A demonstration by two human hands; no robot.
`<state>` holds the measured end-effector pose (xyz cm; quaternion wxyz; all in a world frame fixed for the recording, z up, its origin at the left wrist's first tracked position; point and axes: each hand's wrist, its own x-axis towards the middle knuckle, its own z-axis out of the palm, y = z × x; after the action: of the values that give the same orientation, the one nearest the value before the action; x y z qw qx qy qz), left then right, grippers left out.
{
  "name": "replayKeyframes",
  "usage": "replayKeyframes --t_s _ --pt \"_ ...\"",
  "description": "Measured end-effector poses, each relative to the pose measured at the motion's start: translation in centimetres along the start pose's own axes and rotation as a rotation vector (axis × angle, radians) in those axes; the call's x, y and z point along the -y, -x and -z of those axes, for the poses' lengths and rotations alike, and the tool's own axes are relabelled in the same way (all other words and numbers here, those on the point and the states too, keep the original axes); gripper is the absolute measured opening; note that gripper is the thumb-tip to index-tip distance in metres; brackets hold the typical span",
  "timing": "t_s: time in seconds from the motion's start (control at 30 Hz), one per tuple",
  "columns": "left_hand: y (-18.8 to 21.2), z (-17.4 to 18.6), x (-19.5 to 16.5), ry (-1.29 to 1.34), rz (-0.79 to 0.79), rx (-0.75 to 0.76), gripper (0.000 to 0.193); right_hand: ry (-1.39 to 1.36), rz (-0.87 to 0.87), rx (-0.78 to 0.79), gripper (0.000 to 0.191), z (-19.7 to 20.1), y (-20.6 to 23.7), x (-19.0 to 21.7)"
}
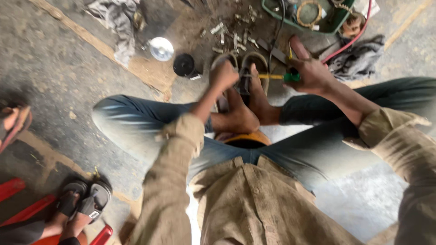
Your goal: The person sits on the workshop floor repairing a small carburetor-like metal component. They disassemble and reposition its parts by hand, pick at small fittings, and later use a screwdriver to work on the assembly while holding it between their feet.
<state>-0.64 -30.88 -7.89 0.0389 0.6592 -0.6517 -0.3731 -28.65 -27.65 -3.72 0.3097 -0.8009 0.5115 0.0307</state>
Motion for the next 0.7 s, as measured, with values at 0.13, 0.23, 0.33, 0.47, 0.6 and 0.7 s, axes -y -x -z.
replayKeyframes --t_s 0.13,0.23,0.33,0.47,0.6,0.7 --pt "-4.9 1.8 -1.7 -0.354 0.025 0.533 0.03 0.329 0.347 -0.437 0.048 0.4 1.0 1.0" --pt "-5.3 2.0 -2.7 -0.347 0.022 0.487 0.03 0.414 0.22 -0.222 0.042 -0.1 1.2 1.1" --pt "-4.8 1.4 -2.8 -0.318 0.011 0.409 0.031 0.236 -0.113 -0.018 0.035 -0.9 0.8 1.2" --pt "0.0 -0.1 -0.9 -0.055 0.022 0.043 0.023 -0.221 -0.078 -0.002 0.044 -2.2 -1.3 3.0" --pt "1.4 -0.6 0.4 0.06 0.058 0.028 0.02 0.108 -0.004 -0.017 0.043 -1.2 -1.0 2.2" --pt "-0.2 -0.3 0.1 0.01 0.041 0.057 0.02 0.186 -0.041 0.003 0.042 0.2 -0.1 1.1"
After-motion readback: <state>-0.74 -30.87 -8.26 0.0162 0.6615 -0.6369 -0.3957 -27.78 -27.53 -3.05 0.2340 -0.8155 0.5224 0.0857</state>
